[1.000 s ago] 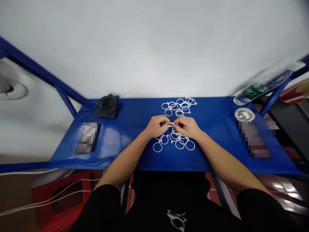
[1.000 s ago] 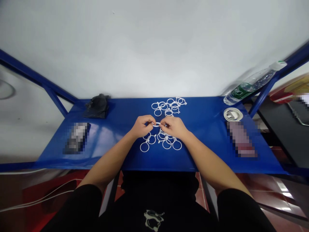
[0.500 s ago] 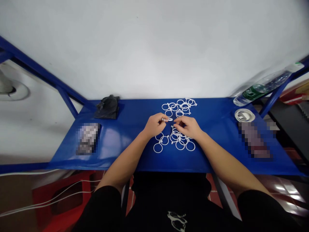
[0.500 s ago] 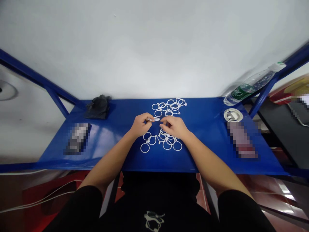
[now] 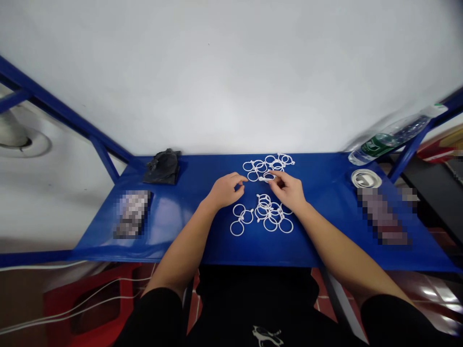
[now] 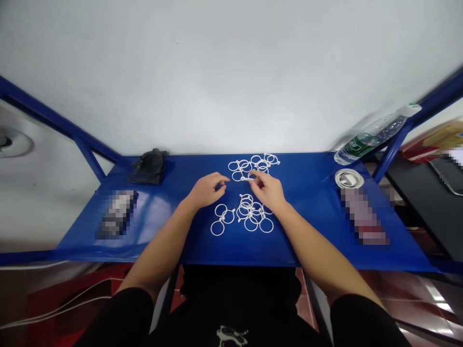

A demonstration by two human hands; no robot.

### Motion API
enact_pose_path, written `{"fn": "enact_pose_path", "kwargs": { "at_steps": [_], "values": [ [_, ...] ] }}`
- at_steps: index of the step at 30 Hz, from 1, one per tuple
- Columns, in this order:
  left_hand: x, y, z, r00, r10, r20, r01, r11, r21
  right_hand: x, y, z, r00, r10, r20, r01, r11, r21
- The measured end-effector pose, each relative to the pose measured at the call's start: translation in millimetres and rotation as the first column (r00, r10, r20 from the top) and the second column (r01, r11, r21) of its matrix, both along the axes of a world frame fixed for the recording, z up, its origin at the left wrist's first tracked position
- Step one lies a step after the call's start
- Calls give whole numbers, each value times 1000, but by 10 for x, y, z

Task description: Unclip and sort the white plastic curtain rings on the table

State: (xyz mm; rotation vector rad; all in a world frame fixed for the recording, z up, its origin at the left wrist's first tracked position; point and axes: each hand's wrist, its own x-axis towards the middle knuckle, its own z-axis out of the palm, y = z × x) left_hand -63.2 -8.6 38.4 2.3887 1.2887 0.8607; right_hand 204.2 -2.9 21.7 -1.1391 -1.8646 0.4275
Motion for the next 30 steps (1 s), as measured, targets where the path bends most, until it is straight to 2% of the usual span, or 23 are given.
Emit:
{"fn": "enact_pose_path", "kwargs": {
  "at_steps": [4,8,10,14,19,24,30],
  "values": [
    [-112,20,29,992,-60,-110,40,984,-173,16,12,11,999,-5,-34,4,1000,-28],
    [-111,-1,-8,970,-171,-170,115,948,-297,8,6,2,997,70,16,-70,997,-20],
    [-94,-4,-32,966,-159,-206,99,957,-273,-3,2,-8,994,104,43,-103,994,-23],
    [-84,17,-50,974,-56,-220,16,984,-178,-10,3,-34,988,141,60,-139,990,-32],
    [-145,14,-17,973,-174,-153,126,952,-280,4,19,-61,986,153,70,-149,987,-59],
    [-168,0,-33,964,-208,-169,154,946,-285,-7,17,-58,979,186,84,-180,981,-72],
    [-75,25,-108,975,-51,-214,9,982,-191,-10,7,-51,975,202,96,-193,977,-94]
  ]
}}
